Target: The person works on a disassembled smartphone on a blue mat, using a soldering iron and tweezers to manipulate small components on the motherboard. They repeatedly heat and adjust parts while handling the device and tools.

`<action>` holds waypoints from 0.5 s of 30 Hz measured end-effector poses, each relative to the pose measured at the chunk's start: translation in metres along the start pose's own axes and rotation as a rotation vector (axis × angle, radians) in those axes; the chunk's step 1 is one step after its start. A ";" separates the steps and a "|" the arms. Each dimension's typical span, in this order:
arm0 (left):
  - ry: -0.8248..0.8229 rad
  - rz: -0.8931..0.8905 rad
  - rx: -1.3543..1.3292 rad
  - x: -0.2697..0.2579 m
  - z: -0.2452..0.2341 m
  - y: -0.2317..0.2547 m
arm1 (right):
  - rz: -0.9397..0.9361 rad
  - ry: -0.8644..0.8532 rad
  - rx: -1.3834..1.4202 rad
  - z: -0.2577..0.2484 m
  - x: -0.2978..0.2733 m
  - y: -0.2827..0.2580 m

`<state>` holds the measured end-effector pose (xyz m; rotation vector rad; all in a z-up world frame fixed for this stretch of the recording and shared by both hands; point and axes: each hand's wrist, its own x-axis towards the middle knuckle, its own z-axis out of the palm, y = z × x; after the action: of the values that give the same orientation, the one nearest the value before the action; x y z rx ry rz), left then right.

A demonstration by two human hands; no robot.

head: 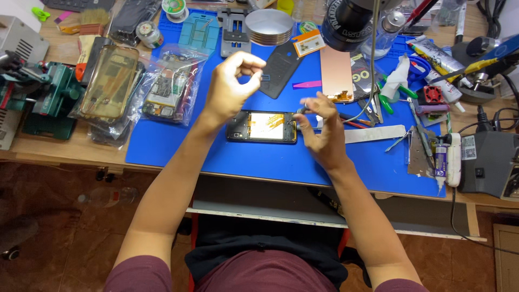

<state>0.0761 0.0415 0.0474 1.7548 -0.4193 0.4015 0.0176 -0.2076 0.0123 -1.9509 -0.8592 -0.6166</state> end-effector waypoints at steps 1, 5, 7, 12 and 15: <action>0.003 0.003 0.000 -0.006 -0.005 0.001 | -0.004 -0.001 -0.001 0.002 0.003 -0.003; -0.012 -0.094 -0.150 -0.026 -0.016 0.001 | -0.002 -0.018 -0.081 0.002 0.000 0.004; -0.010 -0.126 -0.180 -0.034 -0.019 0.006 | 0.027 0.001 -0.104 -0.002 0.003 0.000; -0.046 -0.265 -0.285 -0.046 -0.022 0.023 | 0.069 -0.014 -0.148 -0.009 -0.001 0.009; -0.063 -0.267 -0.332 -0.050 -0.019 0.022 | 0.126 -0.110 -0.066 -0.012 0.018 -0.034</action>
<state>0.0209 0.0592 0.0462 1.4756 -0.2723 0.0794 0.0021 -0.1999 0.0482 -2.0968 -0.7836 -0.4728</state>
